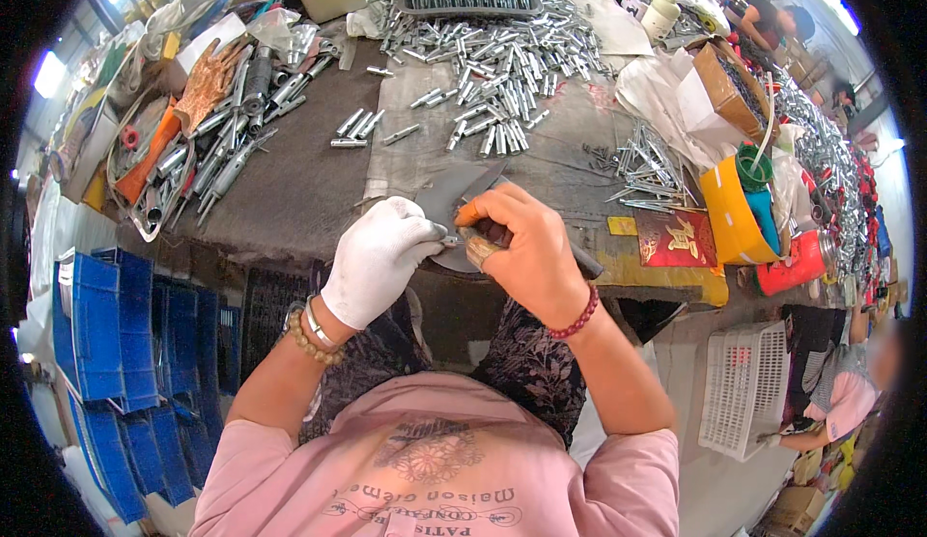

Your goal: The recorder is using a hammer to assemble small metal hardware components at a workbench in a factory setting.

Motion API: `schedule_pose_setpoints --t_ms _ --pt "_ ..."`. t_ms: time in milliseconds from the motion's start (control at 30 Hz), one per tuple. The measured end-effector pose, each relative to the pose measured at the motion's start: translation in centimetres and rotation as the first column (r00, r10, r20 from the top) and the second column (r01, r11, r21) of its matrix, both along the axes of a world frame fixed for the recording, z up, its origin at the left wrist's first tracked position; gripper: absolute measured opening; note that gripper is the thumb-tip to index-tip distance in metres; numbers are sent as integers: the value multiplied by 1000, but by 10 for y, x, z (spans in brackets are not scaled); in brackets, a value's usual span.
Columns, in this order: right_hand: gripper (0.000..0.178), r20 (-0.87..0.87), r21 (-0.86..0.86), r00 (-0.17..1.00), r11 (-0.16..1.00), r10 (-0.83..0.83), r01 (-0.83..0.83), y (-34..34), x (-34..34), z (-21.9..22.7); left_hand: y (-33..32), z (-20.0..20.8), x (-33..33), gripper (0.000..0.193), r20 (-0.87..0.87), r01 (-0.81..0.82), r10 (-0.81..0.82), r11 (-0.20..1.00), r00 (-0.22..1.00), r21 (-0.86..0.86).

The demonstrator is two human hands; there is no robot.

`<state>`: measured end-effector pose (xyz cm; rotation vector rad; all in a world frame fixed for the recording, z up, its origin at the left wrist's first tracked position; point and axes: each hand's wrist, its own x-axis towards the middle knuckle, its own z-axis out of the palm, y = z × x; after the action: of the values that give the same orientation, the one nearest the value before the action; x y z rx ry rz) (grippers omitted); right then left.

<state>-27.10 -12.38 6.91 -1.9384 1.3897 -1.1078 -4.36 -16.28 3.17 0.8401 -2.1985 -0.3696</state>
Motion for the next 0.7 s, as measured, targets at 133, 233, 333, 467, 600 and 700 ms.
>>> schedule_pose_setpoints --t_ms 133,233,333,467,600,700 --pt "30 7 -1 993 993 -119 119 16 13 -10 -2 -4 0 16 10 -1 1 1000 1000 -8" --pt "31 21 -25 991 991 -133 133 19 17 -10 -3 -6 1 16 10 5 -5 1000 1000 -7" --pt "34 -37 -104 993 988 -114 110 14 16 -19 -2 -6 1 16 0 3 -3 1000 1000 3" --pt "36 -139 -283 985 957 -104 61 7 16 -30 1 -1 1 17 -6 -2 3 999 1000 44" --pt "33 -202 -290 969 954 -142 79 10 14 -34 1 -3 1 18 -40 1 1 999 999 50" --pt "32 -239 -280 961 957 -140 70 13 11 -34 1 -4 1 18 -86 7 -2 998 996 60"
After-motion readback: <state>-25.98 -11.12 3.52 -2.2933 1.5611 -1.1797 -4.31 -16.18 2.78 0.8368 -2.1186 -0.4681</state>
